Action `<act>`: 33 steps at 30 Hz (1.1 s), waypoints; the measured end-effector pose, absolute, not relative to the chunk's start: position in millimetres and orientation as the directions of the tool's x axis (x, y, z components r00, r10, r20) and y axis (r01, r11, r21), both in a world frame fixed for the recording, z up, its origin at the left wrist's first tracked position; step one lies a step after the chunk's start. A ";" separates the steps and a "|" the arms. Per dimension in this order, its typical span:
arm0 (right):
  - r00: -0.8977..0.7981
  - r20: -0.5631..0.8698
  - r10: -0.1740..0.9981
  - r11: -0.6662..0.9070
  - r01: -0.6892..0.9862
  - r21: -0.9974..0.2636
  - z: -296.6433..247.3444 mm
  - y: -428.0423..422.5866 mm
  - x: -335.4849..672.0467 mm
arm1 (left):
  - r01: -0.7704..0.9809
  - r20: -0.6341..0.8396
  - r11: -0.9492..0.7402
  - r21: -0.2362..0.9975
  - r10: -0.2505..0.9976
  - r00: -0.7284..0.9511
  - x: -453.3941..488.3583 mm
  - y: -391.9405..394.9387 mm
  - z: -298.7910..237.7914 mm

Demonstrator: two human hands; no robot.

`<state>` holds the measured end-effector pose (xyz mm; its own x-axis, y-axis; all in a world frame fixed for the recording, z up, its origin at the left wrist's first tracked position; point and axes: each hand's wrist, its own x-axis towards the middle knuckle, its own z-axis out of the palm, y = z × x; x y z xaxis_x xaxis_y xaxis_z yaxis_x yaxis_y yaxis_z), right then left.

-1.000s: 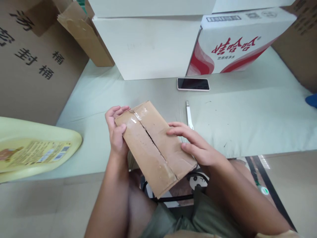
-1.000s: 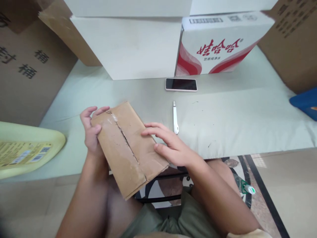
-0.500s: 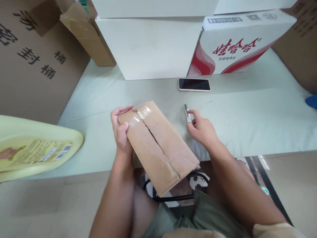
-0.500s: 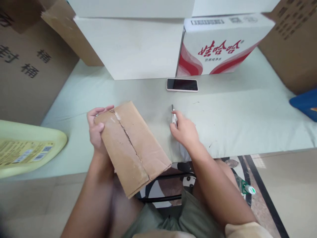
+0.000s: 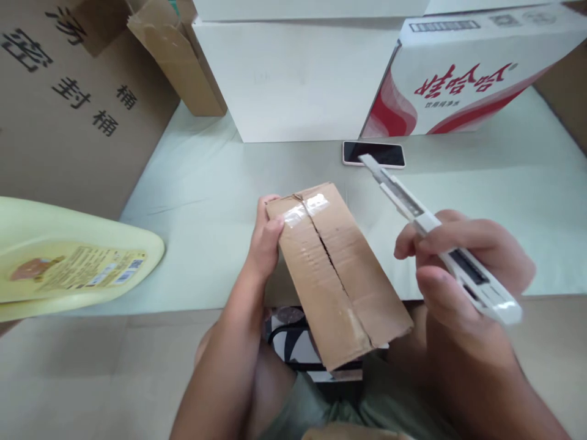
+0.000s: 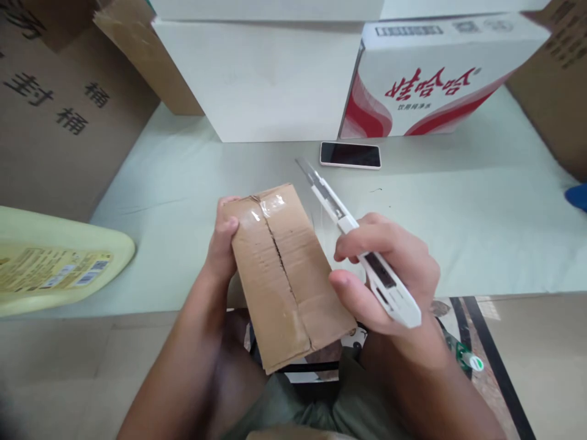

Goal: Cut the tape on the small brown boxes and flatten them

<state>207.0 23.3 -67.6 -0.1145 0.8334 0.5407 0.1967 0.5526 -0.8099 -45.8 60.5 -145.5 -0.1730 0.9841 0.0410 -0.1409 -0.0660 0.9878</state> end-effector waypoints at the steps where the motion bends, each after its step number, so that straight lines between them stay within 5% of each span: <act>1: -0.156 0.542 0.825 0.565 0.231 -0.792 -64.5 21.2 206.7 | -0.138 0.034 -0.051 0.989 0.992 -0.125 -43.7 60.4 -146.1; 8: -0.319 0.381 0.868 0.491 0.426 -0.760 -48.4 17.1 190.3 | -0.087 0.066 -0.071 0.994 0.996 -0.058 -37.9 56.9 -147.9; 33: -0.255 0.507 0.823 0.566 0.433 -0.701 -60.9 19.7 187.7 | -0.055 0.060 -0.063 0.996 0.996 -0.061 -31.0 55.5 -146.4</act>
